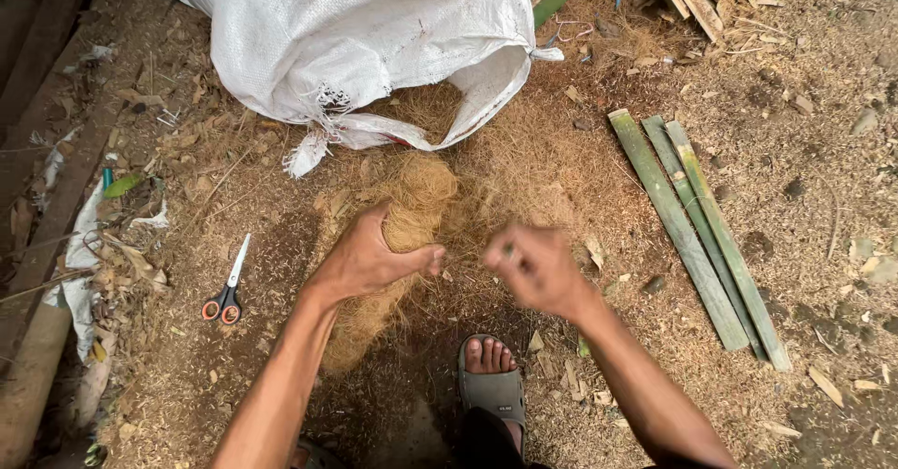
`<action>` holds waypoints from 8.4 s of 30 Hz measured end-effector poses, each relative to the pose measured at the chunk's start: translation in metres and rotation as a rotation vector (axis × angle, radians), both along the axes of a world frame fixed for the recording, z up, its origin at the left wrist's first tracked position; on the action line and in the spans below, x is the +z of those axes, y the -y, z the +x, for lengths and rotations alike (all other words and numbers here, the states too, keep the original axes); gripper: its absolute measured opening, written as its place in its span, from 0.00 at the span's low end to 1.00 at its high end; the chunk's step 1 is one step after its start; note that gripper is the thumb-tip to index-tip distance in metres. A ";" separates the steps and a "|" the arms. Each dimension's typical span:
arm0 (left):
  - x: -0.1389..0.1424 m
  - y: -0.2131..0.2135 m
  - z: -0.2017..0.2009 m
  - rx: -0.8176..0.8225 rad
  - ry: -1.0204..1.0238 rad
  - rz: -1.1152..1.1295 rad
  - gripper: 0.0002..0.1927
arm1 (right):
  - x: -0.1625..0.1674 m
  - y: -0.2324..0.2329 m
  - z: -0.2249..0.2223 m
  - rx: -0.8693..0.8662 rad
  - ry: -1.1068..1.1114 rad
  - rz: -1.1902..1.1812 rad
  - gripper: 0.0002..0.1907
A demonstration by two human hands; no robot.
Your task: The person gathers loose coconut fiber from a white sack and twists it by hand into a long rope. They trim the rope with scissors and then begin twisting a second rope, using a bamboo tube as a temporary anchor.
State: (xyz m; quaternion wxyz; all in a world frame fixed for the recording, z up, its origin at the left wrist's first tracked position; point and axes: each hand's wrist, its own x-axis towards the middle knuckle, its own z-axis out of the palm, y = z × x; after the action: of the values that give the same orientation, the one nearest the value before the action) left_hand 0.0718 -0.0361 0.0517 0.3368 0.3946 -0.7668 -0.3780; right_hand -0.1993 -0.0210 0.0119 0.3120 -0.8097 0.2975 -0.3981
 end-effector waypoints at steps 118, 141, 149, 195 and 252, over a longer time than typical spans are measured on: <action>-0.081 -0.077 -0.060 -0.365 0.312 0.729 0.36 | -0.001 0.100 0.068 0.879 -1.008 0.775 0.20; -0.100 -0.063 -0.052 -0.330 0.655 0.242 0.17 | 0.084 0.008 0.050 0.636 -1.357 0.518 0.15; -0.070 -0.063 -0.032 -0.431 0.666 -0.049 0.22 | 0.030 0.074 0.015 0.931 -0.785 0.728 0.21; -0.025 -0.049 -0.064 0.129 0.446 0.619 0.45 | 0.081 -0.008 0.023 0.314 -0.643 0.005 0.13; -0.022 -0.033 -0.027 0.402 0.896 -0.093 0.26 | 0.072 -0.009 0.017 0.206 -0.693 -0.184 0.19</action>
State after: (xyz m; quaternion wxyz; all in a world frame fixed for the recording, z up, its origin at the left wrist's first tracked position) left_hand 0.0447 -0.0031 0.0299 0.0573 0.6432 -0.7609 -0.0642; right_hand -0.1827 -0.0117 0.0835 0.1569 -0.9468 0.2655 -0.0922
